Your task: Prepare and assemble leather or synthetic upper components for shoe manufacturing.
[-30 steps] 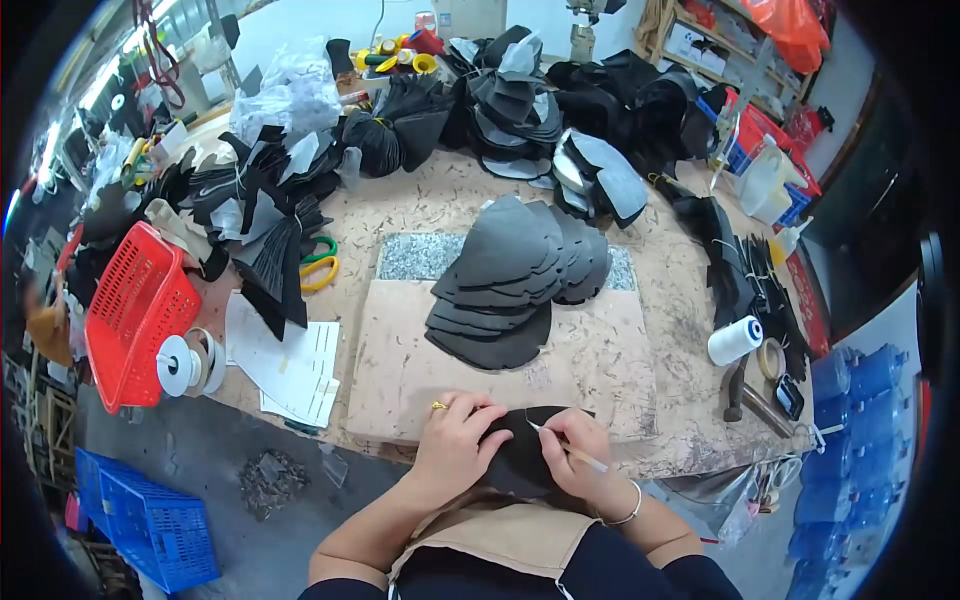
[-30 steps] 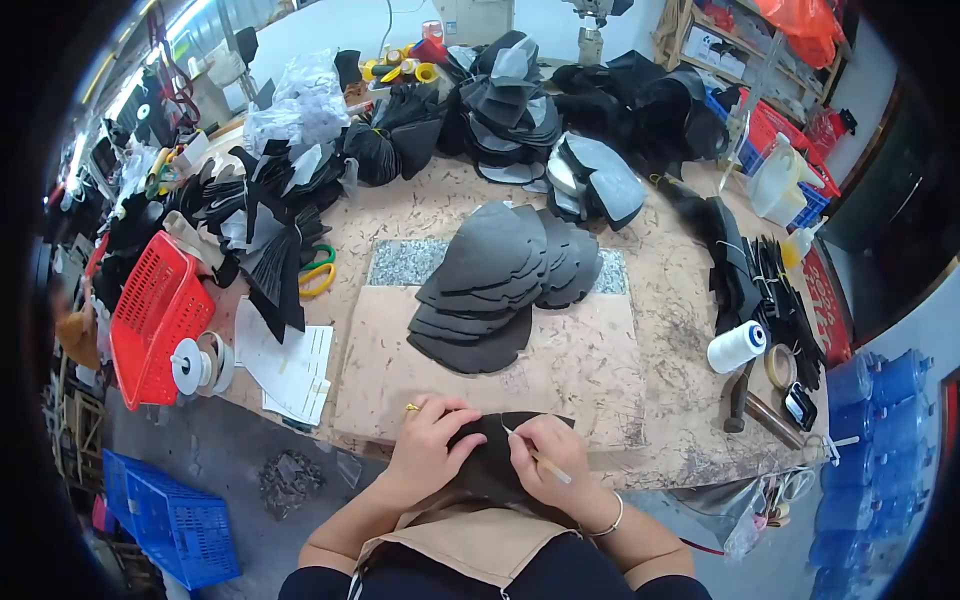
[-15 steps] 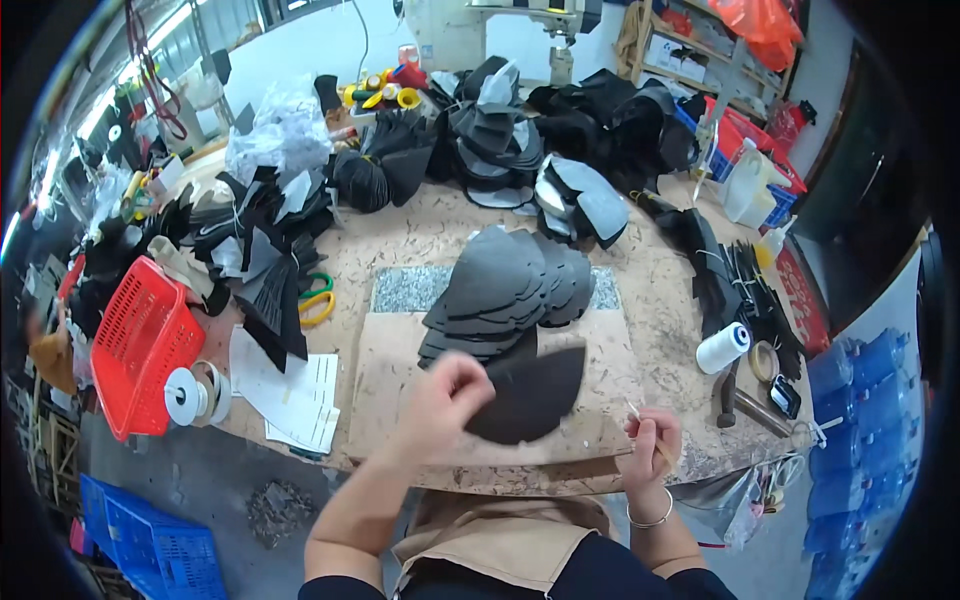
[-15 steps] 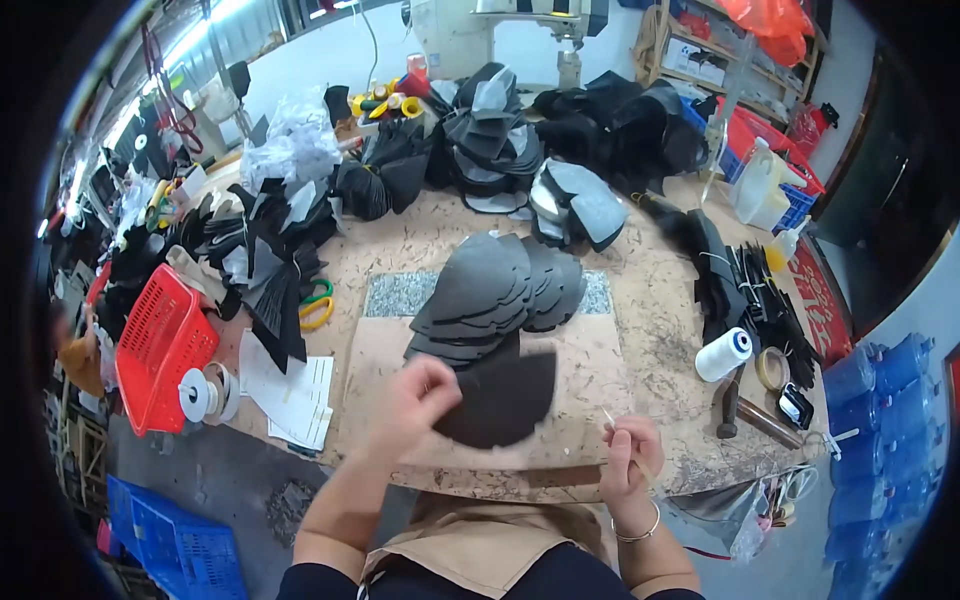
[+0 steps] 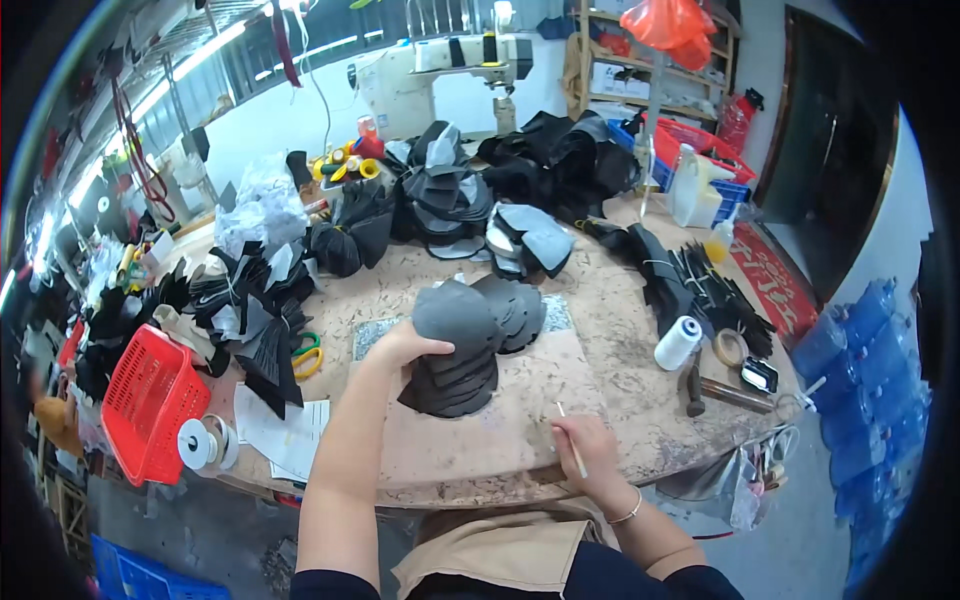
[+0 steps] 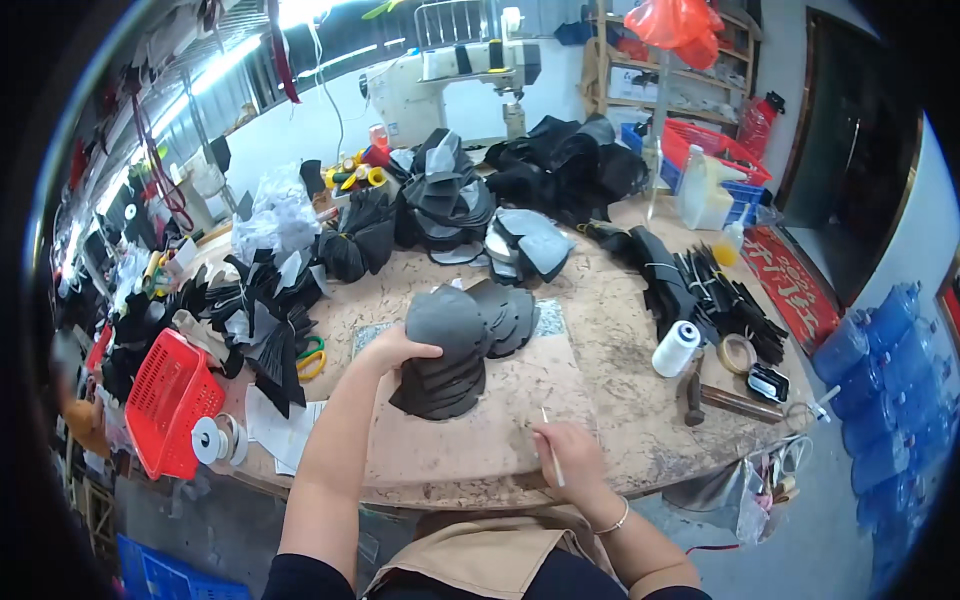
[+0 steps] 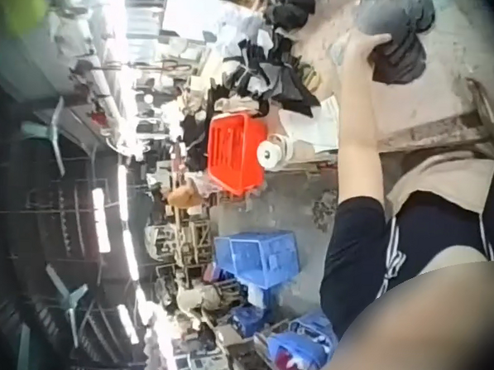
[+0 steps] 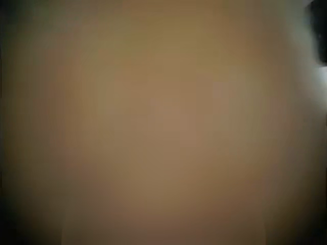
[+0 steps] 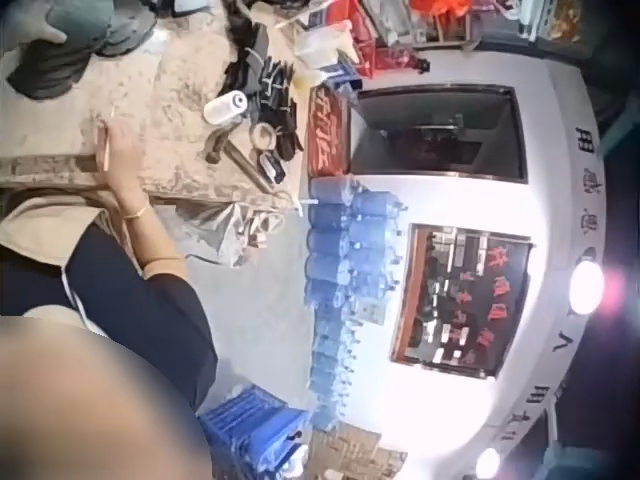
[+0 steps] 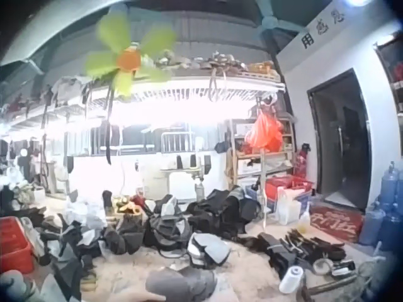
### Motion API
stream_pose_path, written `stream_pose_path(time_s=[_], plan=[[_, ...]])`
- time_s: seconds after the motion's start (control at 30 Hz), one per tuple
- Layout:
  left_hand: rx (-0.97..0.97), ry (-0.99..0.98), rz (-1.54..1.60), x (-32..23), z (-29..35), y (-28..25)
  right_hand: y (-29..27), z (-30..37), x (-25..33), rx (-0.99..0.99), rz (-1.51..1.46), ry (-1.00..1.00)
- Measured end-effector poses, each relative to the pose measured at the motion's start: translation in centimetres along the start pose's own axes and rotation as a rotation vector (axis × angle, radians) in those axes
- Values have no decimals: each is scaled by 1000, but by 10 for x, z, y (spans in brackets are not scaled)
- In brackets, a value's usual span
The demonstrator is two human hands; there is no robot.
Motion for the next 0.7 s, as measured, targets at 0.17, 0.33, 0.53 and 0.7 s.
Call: stream_pose_path(time_s=[0.17, 0.33, 0.53, 0.7], plan=[[-4, 75, 126, 13, 28, 6, 8, 3, -6, -61, -58, 94], [-119, 45, -66, 11, 48, 16, 7, 6, -13, -96, -15, 110], [-94, 174, 204, 25, 51, 30, 3, 4, -13, -47, 9, 74], [141, 313, 742, 31, 72, 36, 5, 9, -16, -140, -198, 137]])
Point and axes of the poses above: each hand's wrist, its own z-axis away from the middle knuckle, its own y-axis out of the palm, x = y × z, the point moved 5 cm from there along -z, towards the middle knuckle, and after that the axes turned 7 degrees about z, right-handed, at the moved point
